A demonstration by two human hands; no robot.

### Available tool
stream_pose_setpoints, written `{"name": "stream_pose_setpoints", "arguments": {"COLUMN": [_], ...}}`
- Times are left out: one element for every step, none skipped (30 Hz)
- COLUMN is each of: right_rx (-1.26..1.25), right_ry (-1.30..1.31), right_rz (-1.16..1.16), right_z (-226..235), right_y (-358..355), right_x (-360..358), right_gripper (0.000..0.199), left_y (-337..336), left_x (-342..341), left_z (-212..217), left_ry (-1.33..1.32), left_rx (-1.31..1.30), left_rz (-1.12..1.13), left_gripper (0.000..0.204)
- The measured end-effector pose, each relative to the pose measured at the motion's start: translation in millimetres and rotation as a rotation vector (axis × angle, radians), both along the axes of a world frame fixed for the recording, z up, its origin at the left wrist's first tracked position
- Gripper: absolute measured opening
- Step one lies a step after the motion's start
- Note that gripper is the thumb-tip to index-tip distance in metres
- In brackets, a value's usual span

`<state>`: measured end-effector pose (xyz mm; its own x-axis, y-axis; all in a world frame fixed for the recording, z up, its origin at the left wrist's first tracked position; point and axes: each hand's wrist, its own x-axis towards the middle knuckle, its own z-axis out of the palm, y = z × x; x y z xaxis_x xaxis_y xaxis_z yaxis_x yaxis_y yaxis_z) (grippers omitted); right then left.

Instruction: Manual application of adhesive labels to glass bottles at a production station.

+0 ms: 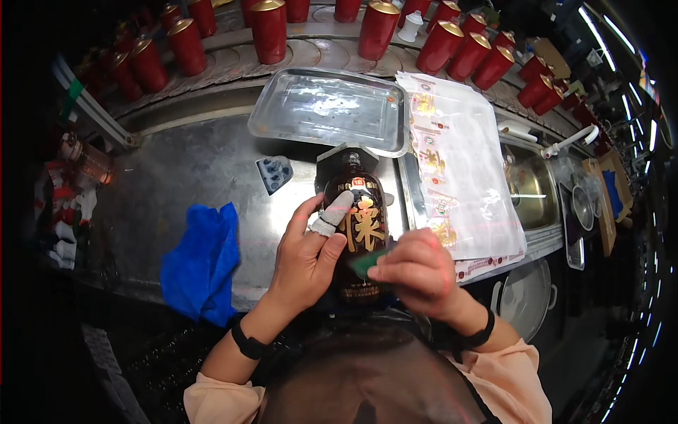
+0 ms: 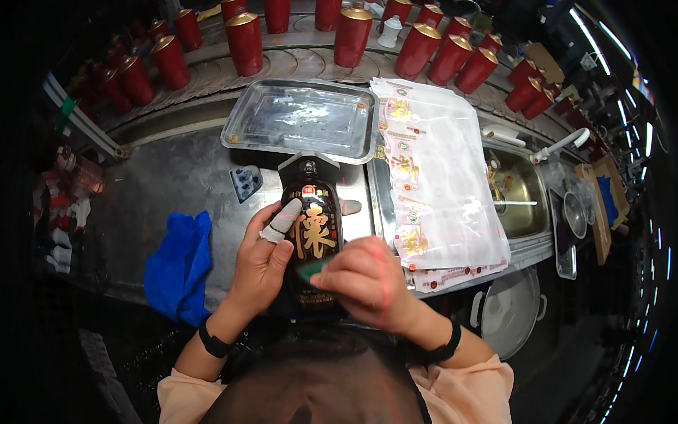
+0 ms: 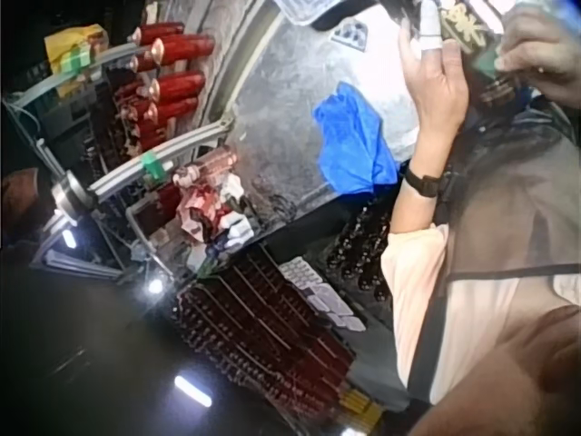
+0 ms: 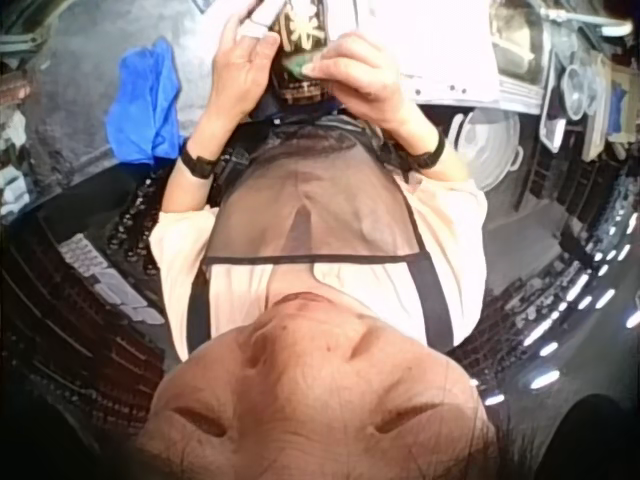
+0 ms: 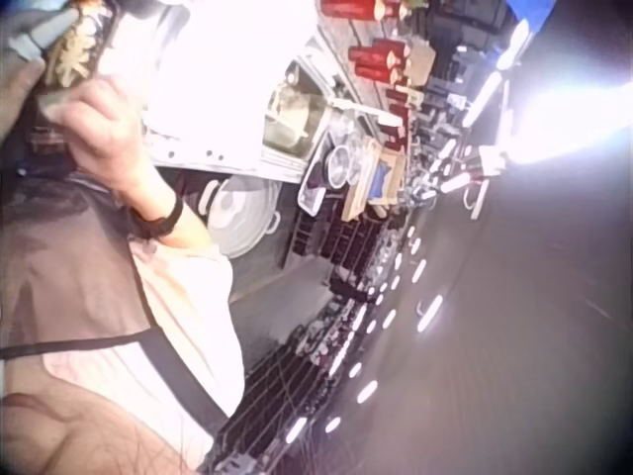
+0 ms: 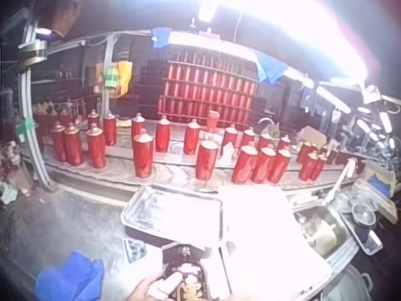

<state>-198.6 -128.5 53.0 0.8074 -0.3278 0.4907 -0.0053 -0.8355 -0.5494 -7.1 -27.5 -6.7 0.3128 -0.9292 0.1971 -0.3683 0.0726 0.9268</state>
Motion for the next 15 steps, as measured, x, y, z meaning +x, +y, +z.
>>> {"name": "stream_pose_setpoints", "arguments": {"right_rx": [0.193,0.368,0.539,0.634,0.726,1.086,1.015,1.017,1.024,1.032,1.04,0.984,0.979,0.904,0.831], "right_ry": [0.022,0.046,0.067,0.065,0.062,-0.138,-0.117,-0.142,-0.162,-0.222,-0.281,-0.227,-0.228,-0.206,-0.185], "right_rz": [0.025,-0.066,-0.165,-0.35,-0.536,-0.576,-0.669,-0.665,-0.655,-0.585,-0.515,-0.449,-0.456,-0.589,-0.71], "right_z": [0.8,0.4,1.1,-7.1,-20.2,-28.7,-40.2,-42.0,-37.5,-21.1,-8.8,-10.2,-16.6,-29.6,-41.5], "right_y": [9.8,19.0,24.0,20.9,14.6,6.1,-4.4,-5.9,-6.4,-2.4,1.2,-1.5,-12.2,-27.1,-37.7], "right_x": [-5.3,-5.9,-6.3,-6.9,-7.4,-5.3,-12.4,-19.3,-18.1,-5.1,10.5,17.9,14.9,5.8,-4.0], "right_gripper": [0.026,0.023,0.02,0.018,0.018,0.02,0.02,0.02,0.019,0.018,0.018,0.018,0.018,0.019,0.019], "left_y": [-1.4,-1.5,-1.9,-1.6,-0.9,2.1,2.5,1.4,0.1,-7.4,-20.7,-32.4,-47.2,-59.8,-70.6], "left_x": [0.8,3.0,4.3,6.1,7.7,9.5,12.2,15.7,20.9,29.4,31.9,40.2,46.2,48.6,49.0], "left_z": [-2.4,-5.0,-4.7,-4.5,-4.2,-2.7,-1.0,0.8,1.2,3.1,4.8,9.5,16.1,25.3,37.2], "left_ry": [0.019,0.026,0.027,0.018,0.009,-0.028,-0.029,-0.02,-0.012,-0.067,0.058,0.063,0.074,0.078,0.081], "left_rx": [-0.003,-0.029,-0.031,-0.029,-0.026,-0.03,-0.029,-0.025,-0.017,-0.057,-0.065,-0.101,-0.141,-0.143,-0.183], "left_rz": [-0.002,0.007,0.002,0.008,0.015,0.022,0.022,0.036,0.056,0.079,0.164,0.168,0.158,0.151,0.146], "left_gripper": [0.037,0.039,0.039,0.039,0.039,0.04,0.04,0.039,0.037,0.033,0.029,0.028,0.027,0.027,0.026]}}
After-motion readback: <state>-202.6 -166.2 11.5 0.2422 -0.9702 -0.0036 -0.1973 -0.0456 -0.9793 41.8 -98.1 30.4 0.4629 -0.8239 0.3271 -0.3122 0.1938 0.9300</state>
